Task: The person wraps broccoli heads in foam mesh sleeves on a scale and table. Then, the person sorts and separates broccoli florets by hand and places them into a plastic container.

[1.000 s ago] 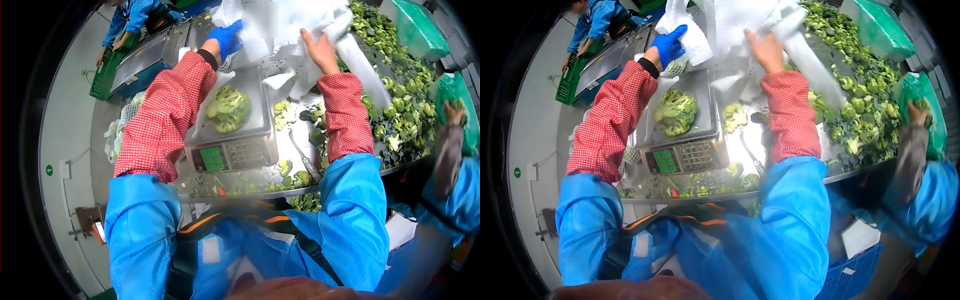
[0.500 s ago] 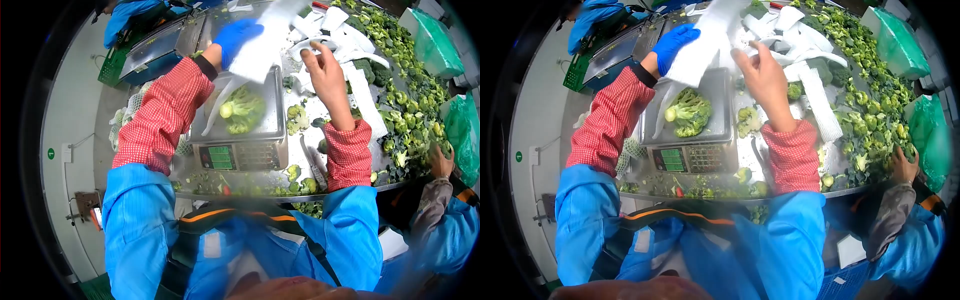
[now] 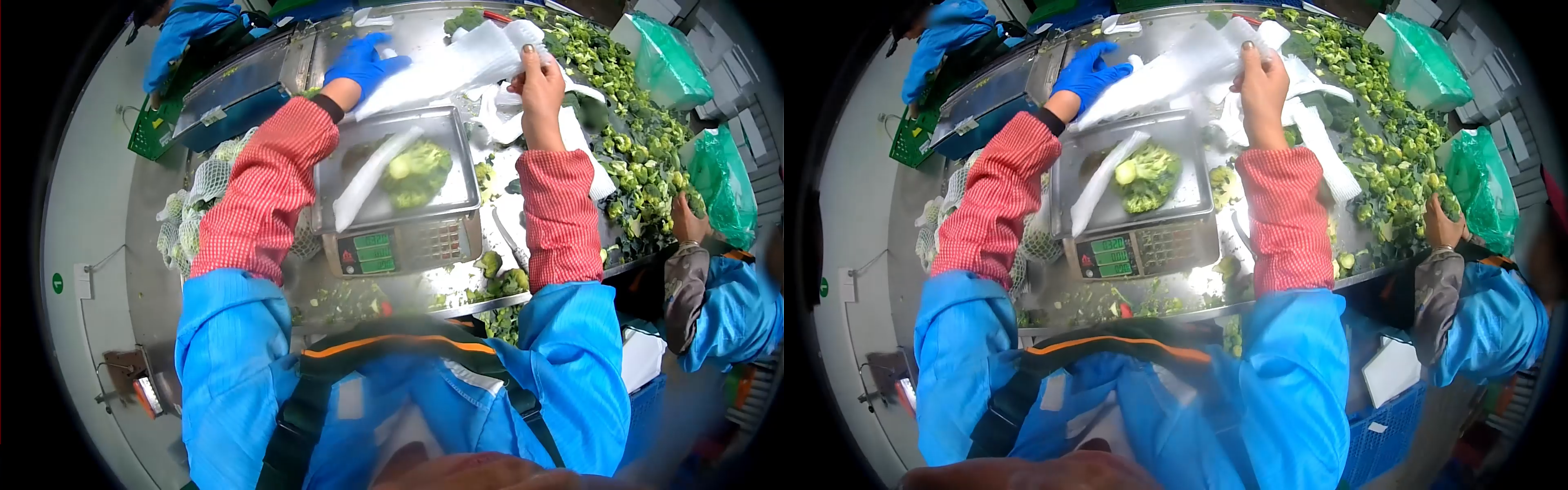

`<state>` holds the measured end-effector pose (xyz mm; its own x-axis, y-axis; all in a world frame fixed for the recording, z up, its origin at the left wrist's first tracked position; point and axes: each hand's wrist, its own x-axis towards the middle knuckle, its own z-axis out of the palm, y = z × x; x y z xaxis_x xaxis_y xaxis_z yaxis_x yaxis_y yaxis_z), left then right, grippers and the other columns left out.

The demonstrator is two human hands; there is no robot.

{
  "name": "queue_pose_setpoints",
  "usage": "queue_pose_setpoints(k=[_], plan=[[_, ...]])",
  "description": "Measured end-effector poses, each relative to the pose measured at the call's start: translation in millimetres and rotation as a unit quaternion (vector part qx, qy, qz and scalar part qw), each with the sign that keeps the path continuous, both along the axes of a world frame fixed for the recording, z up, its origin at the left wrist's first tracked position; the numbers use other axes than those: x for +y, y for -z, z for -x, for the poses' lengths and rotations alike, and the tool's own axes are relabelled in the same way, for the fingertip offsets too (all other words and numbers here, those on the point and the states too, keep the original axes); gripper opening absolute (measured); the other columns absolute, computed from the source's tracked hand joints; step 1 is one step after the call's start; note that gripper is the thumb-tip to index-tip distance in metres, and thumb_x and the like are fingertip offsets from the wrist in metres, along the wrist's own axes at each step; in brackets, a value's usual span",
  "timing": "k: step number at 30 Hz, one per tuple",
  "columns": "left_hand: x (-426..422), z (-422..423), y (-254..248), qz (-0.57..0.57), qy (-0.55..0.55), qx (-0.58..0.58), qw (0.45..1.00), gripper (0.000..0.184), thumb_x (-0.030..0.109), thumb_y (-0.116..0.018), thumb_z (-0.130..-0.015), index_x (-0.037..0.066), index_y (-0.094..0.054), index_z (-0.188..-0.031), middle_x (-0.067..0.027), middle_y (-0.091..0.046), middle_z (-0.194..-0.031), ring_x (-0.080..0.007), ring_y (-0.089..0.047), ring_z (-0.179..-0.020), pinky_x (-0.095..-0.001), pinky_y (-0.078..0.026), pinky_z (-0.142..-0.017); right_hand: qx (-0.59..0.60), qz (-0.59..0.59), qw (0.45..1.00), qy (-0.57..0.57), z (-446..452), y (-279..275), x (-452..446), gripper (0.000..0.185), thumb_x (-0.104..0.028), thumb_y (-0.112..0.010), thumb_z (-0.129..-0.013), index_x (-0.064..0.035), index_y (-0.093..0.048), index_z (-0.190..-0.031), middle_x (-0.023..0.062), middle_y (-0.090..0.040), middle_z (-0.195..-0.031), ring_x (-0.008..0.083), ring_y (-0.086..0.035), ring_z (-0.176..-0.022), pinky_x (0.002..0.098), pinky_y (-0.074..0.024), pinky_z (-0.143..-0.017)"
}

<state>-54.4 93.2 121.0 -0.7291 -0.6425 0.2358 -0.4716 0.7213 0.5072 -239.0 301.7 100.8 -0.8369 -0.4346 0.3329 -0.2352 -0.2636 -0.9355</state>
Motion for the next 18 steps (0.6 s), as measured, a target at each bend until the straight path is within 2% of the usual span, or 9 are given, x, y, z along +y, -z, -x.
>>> queue_pose_setpoints(k=[2,3,5,8,9,11,13,15,18], plan=[[-7,-10,2,0.231,0.018,0.105,0.967,0.068,0.056,-0.069,-0.077,0.015,-0.052,-0.129,-0.0188,-0.057,-0.117,-0.0342,-0.057,-0.105,-0.0407,-0.046,-0.092,0.232,-0.106,0.96,0.119,-3,1,-6,0.023,-0.03,-0.062,-0.09,-0.0089,-0.063,-0.099,0.0042,-0.049,-0.069,0.0172,-0.052,-0.062,0.0322,-0.0428,-0.056],[-5,-13,-3,0.217,0.054,0.135,0.965,0.072,0.053,-0.071,-0.076,0.015,-0.049,-0.132,-0.0192,-0.054,-0.121,-0.0348,-0.054,-0.109,-0.0412,-0.044,-0.094,0.291,-0.095,0.934,0.185,-15,-3,-8,0.016,-0.026,-0.065,-0.085,-0.0132,-0.066,-0.095,0.0056,-0.047,-0.074,0.0233,-0.051,-0.068,0.0359,-0.04,-0.061],[8,-20,-19,0.184,0.121,0.191,0.957,0.08,0.048,-0.075,-0.074,0.014,-0.043,-0.139,-0.0201,-0.049,-0.13,-0.036,-0.048,-0.119,-0.0421,-0.041,-0.099,0.456,-0.016,0.856,0.244,-27,-24,-5,0.015,-0.021,-0.066,-0.081,-0.0155,-0.067,-0.094,0.0034,-0.049,-0.079,0.0227,-0.051,-0.072,0.0354,-0.0393,-0.065],[53,-36,-66,0.249,0.171,0.212,0.929,0.086,0.041,-0.075,-0.074,0.008,-0.035,-0.143,-0.0173,-0.045,-0.137,-0.0343,-0.041,-0.127,-0.04,-0.03,-0.108,0.656,0.004,0.68,0.328,-65,-72,17,0.022,-0.017,-0.067,-0.073,-0.0188,-0.067,-0.095,0.0008,-0.053,-0.087,0.0211,-0.051,-0.081,0.035,-0.0366,-0.074],[68,-43,-78,0.278,0.17,0.248,0.912,0.084,0.04,-0.075,-0.075,0.005,-0.037,-0.14,-0.0185,-0.047,-0.134,-0.0351,-0.046,-0.12,-0.0424,-0.033,-0.104,0.681,-0.016,0.667,0.302,-91,-94,32,0.027,-0.022,-0.07,-0.076,-0.0159,-0.066,-0.103,0.0069,-0.057,-0.102,0.0279,-0.055,-0.089,0.0393,-0.04,-0.08],[73,-55,-67,0.237,0.16,0.266,0.921,0.08,0.051,-0.073,-0.074,0.009,-0.043,-0.136,-0.0205,-0.051,-0.126,-0.0373,-0.049,-0.115,-0.0444,-0.04,-0.097,0.691,0.003,0.643,0.33,-109,-100,34,0.037,-0.008,-0.067,-0.069,-0.023,-0.069,-0.103,0.0009,-0.055,-0.087,0.0187,-0.052,-0.084,0.0337,-0.0357,-0.078],[77,-77,-40,0.216,0.124,0.25,0.935,0.088,0.056,-0.074,-0.071,0.01,-0.04,-0.138,-0.0217,-0.051,-0.123,-0.0394,-0.049,-0.113,-0.0468,-0.042,-0.093,0.673,-0.017,0.667,0.318,-119,-96,45,0.029,-0.012,-0.07,-0.071,-0.0173,-0.068,-0.099,0.0038,-0.056,-0.091,0.0212,-0.053,-0.086,0.0334,-0.0372,-0.077],[78,-106,12,0.112,0.113,0.118,0.98,0.092,0.053,-0.076,-0.069,0.012,-0.036,-0.142,-0.0226,-0.048,-0.129,-0.0393,-0.046,-0.121,-0.045,-0.041,-0.097,0.657,0.015,0.695,0.292,-113,-86,53,0.023,-0.022,-0.068,-0.073,-0.0129,-0.065,-0.094,0.0058,-0.056,-0.091,0.0237,-0.053,-0.083,0.035,-0.0369,-0.077],[84,-148,77,-0.064,0.138,-0.124,0.981,0.075,0.039,-0.069,-0.08,0.016,-0.037,-0.143,-0.0187,-0.054,-0.128,-0.0339,-0.056,-0.114,-0.0387,-0.044,-0.097,0.605,0.013,0.769,0.204,-123,-71,74,0.025,-0.01,-0.068,-0.072,-0.0043,-0.06,-0.096,0.0118,-0.059,-0.087,0.0287,-0.057,-0.081,0.0392,-0.0448,-0.072]])
